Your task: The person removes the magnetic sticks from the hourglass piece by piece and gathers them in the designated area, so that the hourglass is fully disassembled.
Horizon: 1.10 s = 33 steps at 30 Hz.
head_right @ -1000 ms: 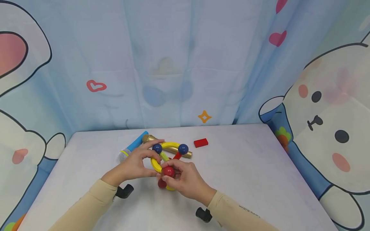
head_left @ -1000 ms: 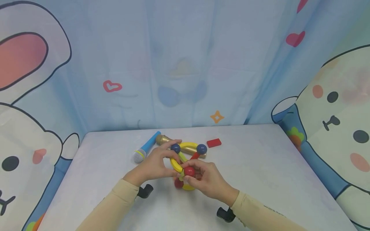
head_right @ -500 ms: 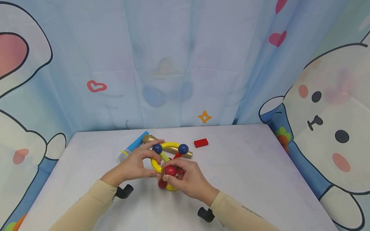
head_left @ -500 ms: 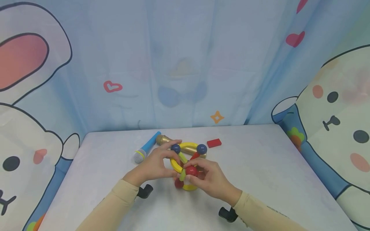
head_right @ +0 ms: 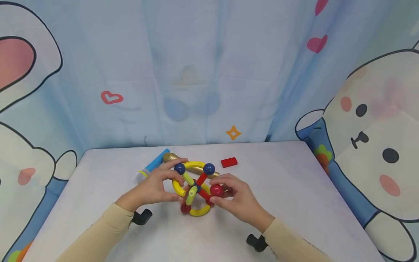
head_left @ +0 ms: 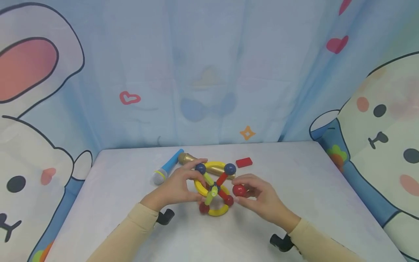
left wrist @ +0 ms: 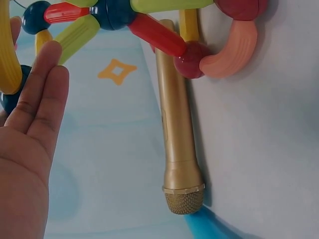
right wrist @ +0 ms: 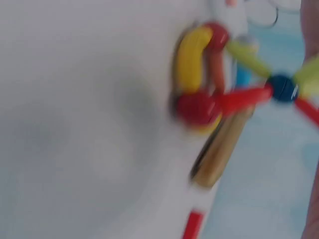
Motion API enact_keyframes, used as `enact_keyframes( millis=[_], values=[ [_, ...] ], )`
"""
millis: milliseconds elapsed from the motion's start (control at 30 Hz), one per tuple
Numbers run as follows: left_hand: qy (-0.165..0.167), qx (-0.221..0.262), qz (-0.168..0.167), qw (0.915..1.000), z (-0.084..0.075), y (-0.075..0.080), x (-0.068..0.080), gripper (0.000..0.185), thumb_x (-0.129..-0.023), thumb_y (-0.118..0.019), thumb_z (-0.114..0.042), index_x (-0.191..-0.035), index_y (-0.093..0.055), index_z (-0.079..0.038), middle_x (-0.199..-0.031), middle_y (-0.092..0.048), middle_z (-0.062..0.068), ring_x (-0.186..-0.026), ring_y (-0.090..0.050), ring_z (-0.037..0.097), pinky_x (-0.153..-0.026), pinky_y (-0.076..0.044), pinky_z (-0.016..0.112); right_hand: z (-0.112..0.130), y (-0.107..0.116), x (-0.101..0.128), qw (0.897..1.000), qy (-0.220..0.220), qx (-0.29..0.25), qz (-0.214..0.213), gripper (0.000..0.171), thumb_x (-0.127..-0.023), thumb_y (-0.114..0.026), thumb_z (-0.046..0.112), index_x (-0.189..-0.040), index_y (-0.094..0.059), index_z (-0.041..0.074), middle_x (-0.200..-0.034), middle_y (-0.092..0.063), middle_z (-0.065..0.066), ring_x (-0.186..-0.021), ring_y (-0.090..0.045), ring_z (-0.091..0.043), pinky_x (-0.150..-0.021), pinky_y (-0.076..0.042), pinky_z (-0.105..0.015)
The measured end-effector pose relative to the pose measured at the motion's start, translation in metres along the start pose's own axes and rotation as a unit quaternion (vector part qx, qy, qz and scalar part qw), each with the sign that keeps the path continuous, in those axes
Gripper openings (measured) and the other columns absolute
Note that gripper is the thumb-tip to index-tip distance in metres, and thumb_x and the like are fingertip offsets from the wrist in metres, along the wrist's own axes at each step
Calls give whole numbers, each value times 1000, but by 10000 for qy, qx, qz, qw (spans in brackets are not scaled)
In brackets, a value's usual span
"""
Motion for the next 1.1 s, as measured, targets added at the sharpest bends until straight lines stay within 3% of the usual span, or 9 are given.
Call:
enact_keyframes(
  millis=[100, 200, 400, 500, 700, 1100],
  values=[
    [-28, 34, -3, 10000, -1, 0, 0, 29, -70, -91, -22, -84, -68, -35, -154, -35, -17, -143, -32, 20, -108, -35, 53, -43, 27, 3, 9964, -768, 340, -90, 48, -85, -80, 7, -128, -62, 17, -123, -63, -5, -104, -65, -24, -80, -58, -31],
    [19, 13, 3, 10000, 1, 0, 1, 29, -71, -91, -23, -84, -68, -35, -154, -34, -17, -143, -31, 20, -108, -36, 53, -94, 55, 2, 9846, -1489, 896, -167, 50, -88, -78, 12, -134, -58, 12, -127, -61, -10, -108, -63, -30, -81, -58, -34],
    [172, 31, 50, 9998, 5, -2, 1, 29, -71, -91, -24, -83, -68, -37, -154, -33, -21, -143, -30, 17, -108, -35, 52, -162, 96, 0, 9595, -2145, 1799, -320, 56, -92, -75, 27, -139, -53, 8, -134, -55, -20, -107, -58, -35, -87, -55, -46],
    [207, 8, 52, 9998, 6, -2, 0, 29, -71, -91, -24, -83, -68, -38, -153, -32, -25, -143, -30, 15, -109, -35, 52, -177, 104, -2, 9540, -2301, 1887, -374, 56, -92, -74, 27, -140, -52, 8, -136, -53, -21, -105, -58, -33, -89, -54, -48],
    [232, 20, 54, 9997, 4, -3, -1, 30, -71, -90, -23, -84, -68, -38, -152, -31, -26, -143, -30, 15, -108, -36, 51, -182, 107, -5, 9496, -2395, 1977, -417, 57, -93, -73, 23, -142, -50, 7, -137, -52, -22, -97, -58, -30, -86, -54, -44],
    [278, 24, 49, 9996, 4, -1, 0, 30, -71, -90, -23, -84, -68, -38, -152, -32, -25, -142, -31, 14, -108, -36, 51, -178, 106, -4, 9544, -2270, 1904, -362, 68, -89, -75, 17, -147, -43, 5, -140, -48, -25, -90, -61, -26, -86, -54, -46]
  ],
)
Point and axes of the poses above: each hand's wrist, its own x-axis away from the middle knuckle, its own y-axis out of the back of the hand, z = x × y, the point moved 9 cm from there along -x, towards the middle knuckle
